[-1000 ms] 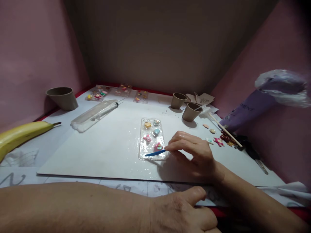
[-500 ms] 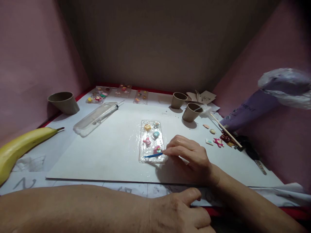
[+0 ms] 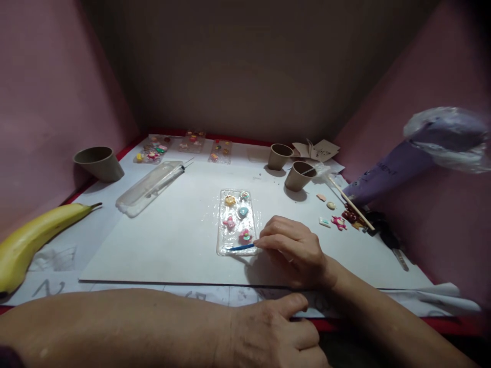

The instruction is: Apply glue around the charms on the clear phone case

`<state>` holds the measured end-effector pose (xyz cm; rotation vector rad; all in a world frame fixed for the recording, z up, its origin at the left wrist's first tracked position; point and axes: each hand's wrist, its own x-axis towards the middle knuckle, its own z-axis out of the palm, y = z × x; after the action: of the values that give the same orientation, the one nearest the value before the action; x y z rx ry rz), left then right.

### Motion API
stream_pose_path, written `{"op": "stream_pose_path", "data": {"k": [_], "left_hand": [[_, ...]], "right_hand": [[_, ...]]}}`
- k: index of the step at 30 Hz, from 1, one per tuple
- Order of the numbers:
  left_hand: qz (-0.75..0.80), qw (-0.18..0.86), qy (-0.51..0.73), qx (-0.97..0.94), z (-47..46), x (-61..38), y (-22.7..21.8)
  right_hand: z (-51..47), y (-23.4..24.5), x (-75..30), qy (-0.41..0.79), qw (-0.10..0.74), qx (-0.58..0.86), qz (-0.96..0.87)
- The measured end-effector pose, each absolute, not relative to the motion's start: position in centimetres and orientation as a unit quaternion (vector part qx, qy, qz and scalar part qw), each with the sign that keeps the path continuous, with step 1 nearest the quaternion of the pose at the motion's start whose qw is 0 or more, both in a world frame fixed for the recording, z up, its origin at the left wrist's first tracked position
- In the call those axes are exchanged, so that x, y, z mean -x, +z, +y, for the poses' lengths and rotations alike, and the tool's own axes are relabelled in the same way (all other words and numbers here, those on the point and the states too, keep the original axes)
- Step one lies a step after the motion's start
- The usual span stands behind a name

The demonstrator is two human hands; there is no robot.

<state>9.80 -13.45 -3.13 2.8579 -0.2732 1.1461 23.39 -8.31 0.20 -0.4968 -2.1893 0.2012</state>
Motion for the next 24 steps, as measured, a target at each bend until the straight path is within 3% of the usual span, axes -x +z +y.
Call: {"op": "stream_pose_path", "data": {"k": [18,24], "left_hand": [[-0.126,0.003,0.282,-0.951,-13.6,-9.2,-1.8],[-0.113,-0.099,0.277,-0.949,-14.7,-9.1,-1.8]], "right_hand": [[-8.4,0.4,-24.1,0.077,0.449,0.195,-0.869],[-8.3,0.7,-24.1,0.026,0.507,0.218,-0.834]]}}
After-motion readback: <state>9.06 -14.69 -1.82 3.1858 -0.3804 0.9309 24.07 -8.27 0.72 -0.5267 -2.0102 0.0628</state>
